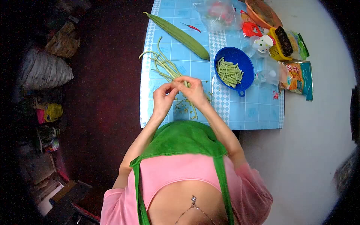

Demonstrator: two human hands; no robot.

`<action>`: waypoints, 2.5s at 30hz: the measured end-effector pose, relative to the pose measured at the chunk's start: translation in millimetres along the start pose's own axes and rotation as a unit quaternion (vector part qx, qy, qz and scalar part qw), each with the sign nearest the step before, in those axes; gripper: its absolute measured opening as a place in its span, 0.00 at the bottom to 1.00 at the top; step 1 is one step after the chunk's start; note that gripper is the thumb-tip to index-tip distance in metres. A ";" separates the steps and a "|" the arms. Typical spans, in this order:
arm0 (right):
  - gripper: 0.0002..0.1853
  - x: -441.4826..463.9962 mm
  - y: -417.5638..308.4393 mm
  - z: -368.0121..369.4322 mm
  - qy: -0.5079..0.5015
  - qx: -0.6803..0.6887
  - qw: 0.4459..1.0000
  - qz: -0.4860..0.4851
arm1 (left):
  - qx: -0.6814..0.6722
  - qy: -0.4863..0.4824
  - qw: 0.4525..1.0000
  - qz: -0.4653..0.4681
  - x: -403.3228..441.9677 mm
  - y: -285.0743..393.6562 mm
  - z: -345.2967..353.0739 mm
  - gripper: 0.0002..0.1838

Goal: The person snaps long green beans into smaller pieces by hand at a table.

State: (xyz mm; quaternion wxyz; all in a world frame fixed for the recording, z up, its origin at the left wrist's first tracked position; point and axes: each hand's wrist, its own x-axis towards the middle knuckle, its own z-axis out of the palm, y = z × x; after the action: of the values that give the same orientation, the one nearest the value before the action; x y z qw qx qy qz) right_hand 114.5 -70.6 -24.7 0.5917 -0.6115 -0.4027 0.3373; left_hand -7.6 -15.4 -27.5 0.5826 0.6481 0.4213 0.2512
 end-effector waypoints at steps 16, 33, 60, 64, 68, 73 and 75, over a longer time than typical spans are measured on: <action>0.03 -21.6 -6.9 -15.9 0.048 -0.258 0.945 -0.196 | -0.413 -0.196 0.841 -0.291 23.5 -9.8 -5.6 0.06; 0.07 -10.7 2.4 -105.4 0.114 -0.406 0.895 -0.145 | 0.071 -0.114 0.989 -0.059 -15.4 -81.7 1.6 0.10; 0.08 49.8 -10.4 -48.3 -0.092 0.142 0.972 0.164 | -0.357 -0.282 0.875 -0.167 2.0 12.9 16.3 0.15; 0.11 45.2 -11.1 -34.7 -0.096 0.146 0.972 0.156 | -0.358 -0.292 0.870 -0.172 -0.9 14.5 8.7 0.13; 0.12 23.6 -9.2 -38.6 -0.069 0.053 0.989 0.119 | -0.381 -0.206 0.887 -0.159 -1.7 21.3 1.8 0.11; 0.12 -24.0 -37.0 -54.1 -0.099 0.082 0.978 0.162 | -0.379 -0.138 0.906 -0.126 0.8 31.3 -8.9 0.08; 0.11 -34.5 -40.6 -53.1 -0.097 0.098 0.975 0.172 | -0.361 -0.120 0.916 -0.123 0.3 33.2 -7.1 0.08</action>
State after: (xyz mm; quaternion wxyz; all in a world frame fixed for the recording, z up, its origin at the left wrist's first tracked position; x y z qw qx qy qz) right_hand 142.4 -126.4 17.2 0.5401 -0.5749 -0.3118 0.5297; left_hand -4.9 -10.1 5.9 0.8497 0.3618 0.3052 0.2324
